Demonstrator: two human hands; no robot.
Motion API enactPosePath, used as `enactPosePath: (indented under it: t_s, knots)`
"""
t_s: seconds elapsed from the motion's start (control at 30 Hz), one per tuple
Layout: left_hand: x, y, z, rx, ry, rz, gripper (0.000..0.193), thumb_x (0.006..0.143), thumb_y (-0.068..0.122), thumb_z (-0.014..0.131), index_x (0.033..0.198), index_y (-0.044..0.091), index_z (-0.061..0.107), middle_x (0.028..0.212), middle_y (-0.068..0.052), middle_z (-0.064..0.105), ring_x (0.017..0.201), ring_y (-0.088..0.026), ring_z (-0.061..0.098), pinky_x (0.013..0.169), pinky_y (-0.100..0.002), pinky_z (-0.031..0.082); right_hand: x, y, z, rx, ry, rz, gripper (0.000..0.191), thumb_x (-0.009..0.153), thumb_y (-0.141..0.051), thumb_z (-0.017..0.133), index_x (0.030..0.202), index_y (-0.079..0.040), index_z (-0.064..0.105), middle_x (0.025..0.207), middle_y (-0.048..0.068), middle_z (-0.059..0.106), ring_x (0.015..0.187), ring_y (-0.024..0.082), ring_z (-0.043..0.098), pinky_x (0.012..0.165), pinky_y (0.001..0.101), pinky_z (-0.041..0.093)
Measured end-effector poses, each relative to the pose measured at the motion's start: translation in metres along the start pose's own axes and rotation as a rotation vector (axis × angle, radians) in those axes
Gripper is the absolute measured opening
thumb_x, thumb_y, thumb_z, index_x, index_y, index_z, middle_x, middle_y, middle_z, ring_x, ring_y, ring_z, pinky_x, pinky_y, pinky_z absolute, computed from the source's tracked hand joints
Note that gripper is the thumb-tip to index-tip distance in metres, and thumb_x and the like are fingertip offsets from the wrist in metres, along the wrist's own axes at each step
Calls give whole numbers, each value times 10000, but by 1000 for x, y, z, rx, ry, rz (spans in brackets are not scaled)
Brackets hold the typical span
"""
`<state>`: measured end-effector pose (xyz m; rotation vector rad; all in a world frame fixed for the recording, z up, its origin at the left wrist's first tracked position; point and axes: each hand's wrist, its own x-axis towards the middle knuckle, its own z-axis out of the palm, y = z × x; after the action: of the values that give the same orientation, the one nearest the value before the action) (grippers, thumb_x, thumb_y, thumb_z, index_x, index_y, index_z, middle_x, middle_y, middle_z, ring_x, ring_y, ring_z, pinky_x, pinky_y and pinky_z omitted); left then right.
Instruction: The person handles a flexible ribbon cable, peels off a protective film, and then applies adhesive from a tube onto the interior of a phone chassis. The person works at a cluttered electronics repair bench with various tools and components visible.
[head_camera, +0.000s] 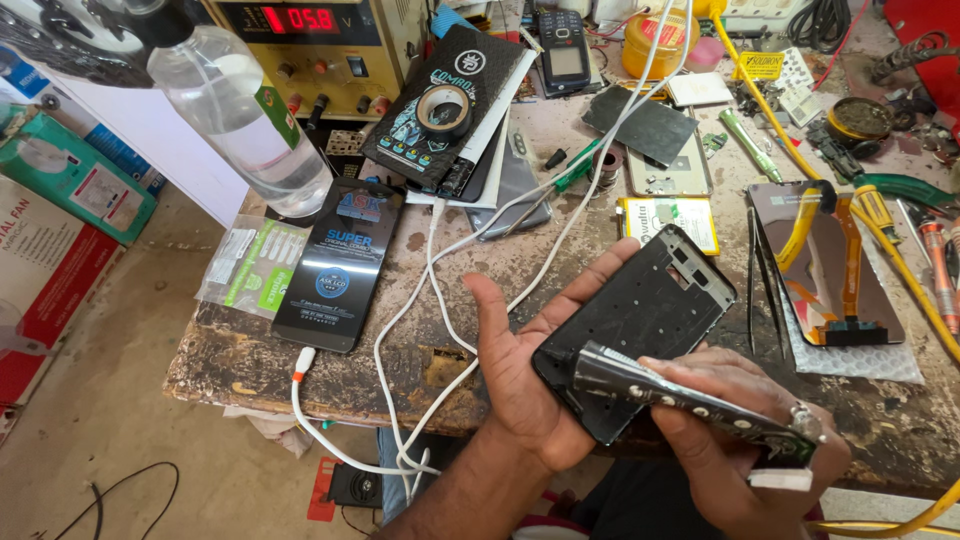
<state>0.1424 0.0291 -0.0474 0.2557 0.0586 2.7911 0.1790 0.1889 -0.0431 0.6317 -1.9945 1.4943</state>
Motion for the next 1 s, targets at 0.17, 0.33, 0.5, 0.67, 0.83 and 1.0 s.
enactPosePath:
  t_s: [0.17, 0.33, 0.5, 0.67, 0.83, 1.0]
  knots:
    - [0, 0, 0, 2, 16, 4, 1273, 846, 981, 326, 1552, -73, 431, 1484, -214, 564, 1322, -302, 593, 1163, -437, 460, 1, 0, -1, 5, 0, -14, 262, 908, -48, 793, 1154, -3, 718, 1005, 164, 773, 956, 247, 780, 927, 380, 613]
    - [-1, 0, 1, 9, -13, 6, 1278, 846, 986, 324, 1554, -74, 430, 1491, -212, 560, 1333, -301, 585, 1167, -436, 456, 0, 3, 1, -5, 16, 1, 256, 907, -53, 790, 1148, -5, 716, 1017, 166, 774, 956, 252, 780, 908, 380, 616]
    - [-1, 0, 2, -14, -16, 5, 1270, 848, 979, 330, 1558, -71, 422, 1502, -210, 556, 1342, -302, 581, 1174, -437, 453, 0, 2, 0, -5, 0, -32, 259, 910, -52, 798, 1152, -4, 719, 1005, 165, 774, 956, 248, 785, 938, 382, 613]
    - [-1, 0, 2, 2, -28, 6, 1265, 853, 974, 344, 1566, -68, 422, 1510, -211, 548, 1347, -307, 576, 1178, -440, 451, 2, 3, 2, 13, 23, -46, 256, 915, -45, 795, 1151, 7, 712, 1012, 173, 766, 954, 249, 772, 937, 376, 608]
    - [-1, 1, 1, -1, -24, 12, 1259, 858, 969, 342, 1558, -74, 426, 1512, -208, 547, 1353, -303, 576, 1186, -440, 445, 1, 5, 4, -2, 70, -18, 247, 883, -40, 785, 1099, 21, 682, 1043, 184, 753, 956, 260, 751, 923, 382, 608]
    - [-1, 0, 2, -1, -35, 14, 1267, 856, 975, 335, 1551, -81, 431, 1508, -212, 547, 1351, -302, 575, 1188, -439, 440, -3, 7, 1, 4, 37, -22, 204, 925, -18, 789, 1102, 42, 705, 1021, 181, 765, 949, 254, 762, 921, 363, 610]
